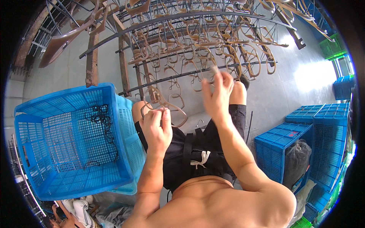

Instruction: The person sits on the floor and repeatedly picks up eyeglasses from a blue basket, then hangs them on a multi-tiered metal rack. The person continues this process for the duration of the clip.

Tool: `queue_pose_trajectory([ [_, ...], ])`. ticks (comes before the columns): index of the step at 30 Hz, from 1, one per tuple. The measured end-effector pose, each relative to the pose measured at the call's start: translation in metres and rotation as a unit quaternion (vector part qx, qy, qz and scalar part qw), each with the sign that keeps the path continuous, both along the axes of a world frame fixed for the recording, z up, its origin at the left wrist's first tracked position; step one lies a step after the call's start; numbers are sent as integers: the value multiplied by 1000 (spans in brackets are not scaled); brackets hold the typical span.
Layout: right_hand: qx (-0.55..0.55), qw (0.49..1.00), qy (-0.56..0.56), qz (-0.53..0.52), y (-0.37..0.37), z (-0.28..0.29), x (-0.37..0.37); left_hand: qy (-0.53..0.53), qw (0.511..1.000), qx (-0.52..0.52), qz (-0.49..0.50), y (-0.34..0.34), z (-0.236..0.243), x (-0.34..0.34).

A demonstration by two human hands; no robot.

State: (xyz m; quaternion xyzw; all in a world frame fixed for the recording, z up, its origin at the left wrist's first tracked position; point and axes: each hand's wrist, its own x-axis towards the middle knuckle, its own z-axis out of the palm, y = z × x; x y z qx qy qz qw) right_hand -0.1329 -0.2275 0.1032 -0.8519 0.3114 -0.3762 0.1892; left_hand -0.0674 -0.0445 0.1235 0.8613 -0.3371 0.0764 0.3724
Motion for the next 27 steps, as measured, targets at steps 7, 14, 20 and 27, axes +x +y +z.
queue_pose_trajectory([
  [7,445,857,-141,220,67,1,-5,25,1000,-15,-3,7,-15,-11],
  [14,440,819,-368,15,37,-43,71,187,975,47,114,96,-49,8],
  [20,478,803,-354,42,37,-46,79,175,966,172,78,123,-59,5],
  [27,515,783,-343,63,33,-45,77,65,988,119,78,126,-60,12],
])
